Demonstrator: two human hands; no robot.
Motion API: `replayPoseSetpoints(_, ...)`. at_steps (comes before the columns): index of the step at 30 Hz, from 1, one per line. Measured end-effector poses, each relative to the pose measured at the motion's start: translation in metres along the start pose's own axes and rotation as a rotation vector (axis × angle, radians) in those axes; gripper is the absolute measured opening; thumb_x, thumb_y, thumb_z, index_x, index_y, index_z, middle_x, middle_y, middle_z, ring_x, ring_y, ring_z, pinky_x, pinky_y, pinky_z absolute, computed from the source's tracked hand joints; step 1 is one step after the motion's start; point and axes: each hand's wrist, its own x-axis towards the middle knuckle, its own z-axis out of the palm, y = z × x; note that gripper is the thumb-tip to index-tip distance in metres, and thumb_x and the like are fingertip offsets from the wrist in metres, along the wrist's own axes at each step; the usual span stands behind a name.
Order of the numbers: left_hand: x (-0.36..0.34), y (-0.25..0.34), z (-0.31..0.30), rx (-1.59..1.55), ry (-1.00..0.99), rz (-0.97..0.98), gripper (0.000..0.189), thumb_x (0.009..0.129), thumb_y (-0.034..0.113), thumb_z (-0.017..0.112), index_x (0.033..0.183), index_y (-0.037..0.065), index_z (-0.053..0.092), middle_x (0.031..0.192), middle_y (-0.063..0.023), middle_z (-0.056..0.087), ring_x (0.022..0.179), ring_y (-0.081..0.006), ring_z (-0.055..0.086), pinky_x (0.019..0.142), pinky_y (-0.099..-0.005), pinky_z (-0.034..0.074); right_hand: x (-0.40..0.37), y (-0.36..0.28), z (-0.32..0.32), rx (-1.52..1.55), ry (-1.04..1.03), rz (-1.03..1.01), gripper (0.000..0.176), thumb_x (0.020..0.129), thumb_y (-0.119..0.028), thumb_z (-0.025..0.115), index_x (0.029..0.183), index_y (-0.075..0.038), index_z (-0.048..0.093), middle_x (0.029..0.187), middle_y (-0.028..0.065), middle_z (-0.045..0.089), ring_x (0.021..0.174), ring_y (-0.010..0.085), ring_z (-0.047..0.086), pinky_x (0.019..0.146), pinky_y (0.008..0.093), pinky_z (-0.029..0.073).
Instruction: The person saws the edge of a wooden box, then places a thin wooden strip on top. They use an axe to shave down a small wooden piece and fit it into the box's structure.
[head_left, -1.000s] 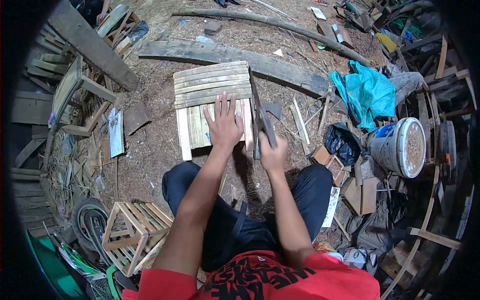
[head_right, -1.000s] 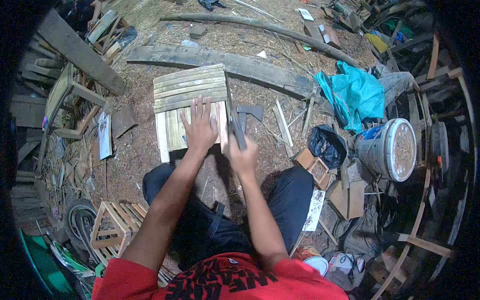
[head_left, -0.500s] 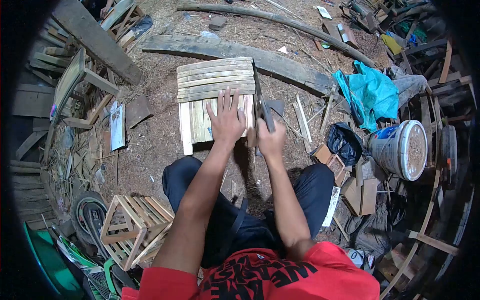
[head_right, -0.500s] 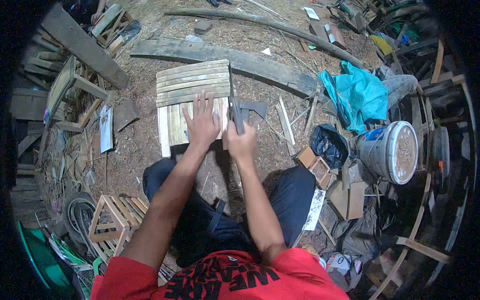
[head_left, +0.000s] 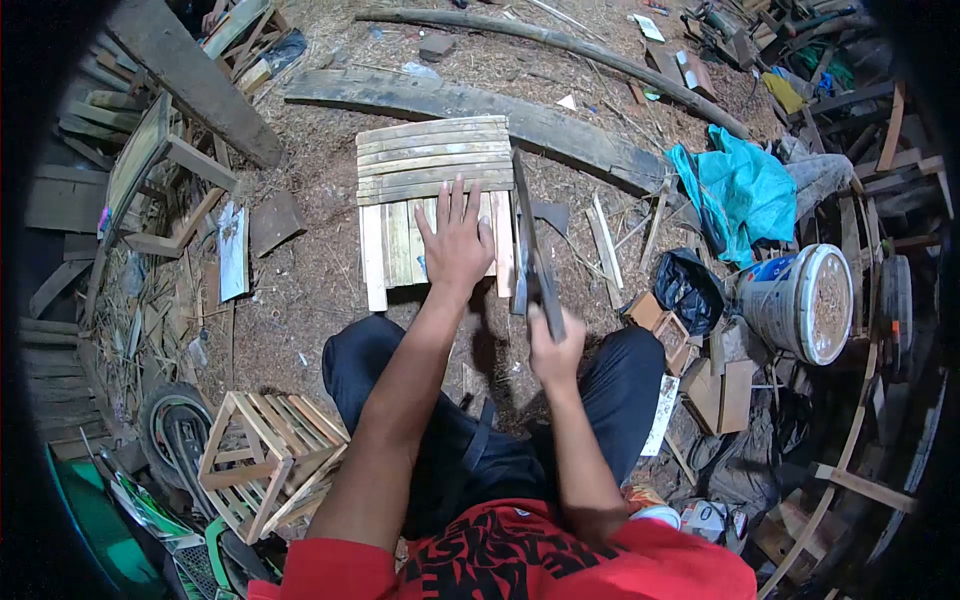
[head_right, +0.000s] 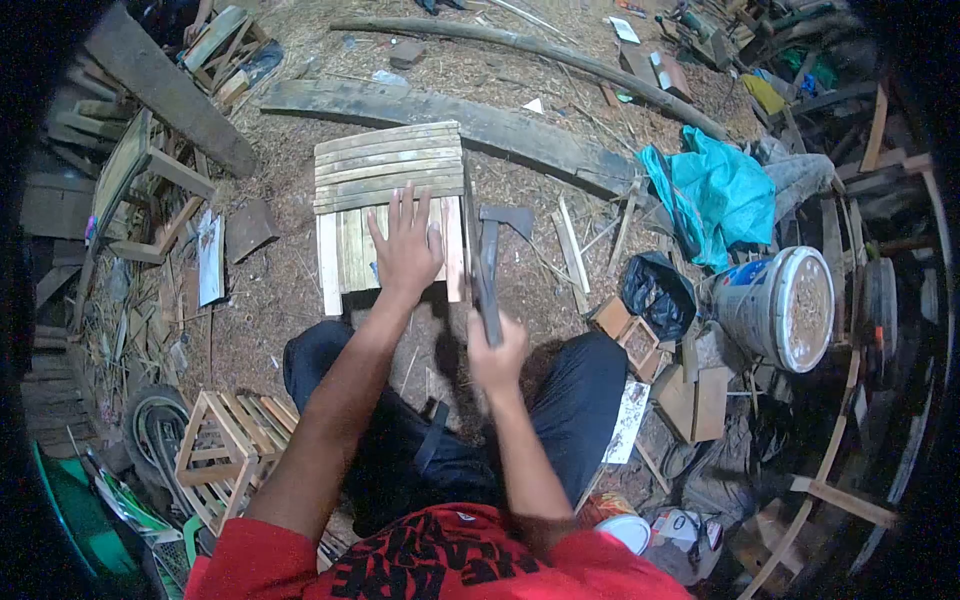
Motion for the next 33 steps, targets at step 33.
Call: replayPoseSetpoints(33,-0.001,0.003,-0.003,-0.021,-0.005,-0.033,0.066,0.091,0.027,0.048,0.155,0.019,0.032,0.161,-0.0119,0.028,0.149,-0.0308,0.025,0.118,-0.0624,0.010,0.039,-0.006,0.014,-0.028,-0.050,0.030,0.024,0.090,-0.015,0.064,0.072,0.001,0.062,0.057,0.0031,0.055,0.055,0.0097,0.054,0.052,0.0306,0.042)
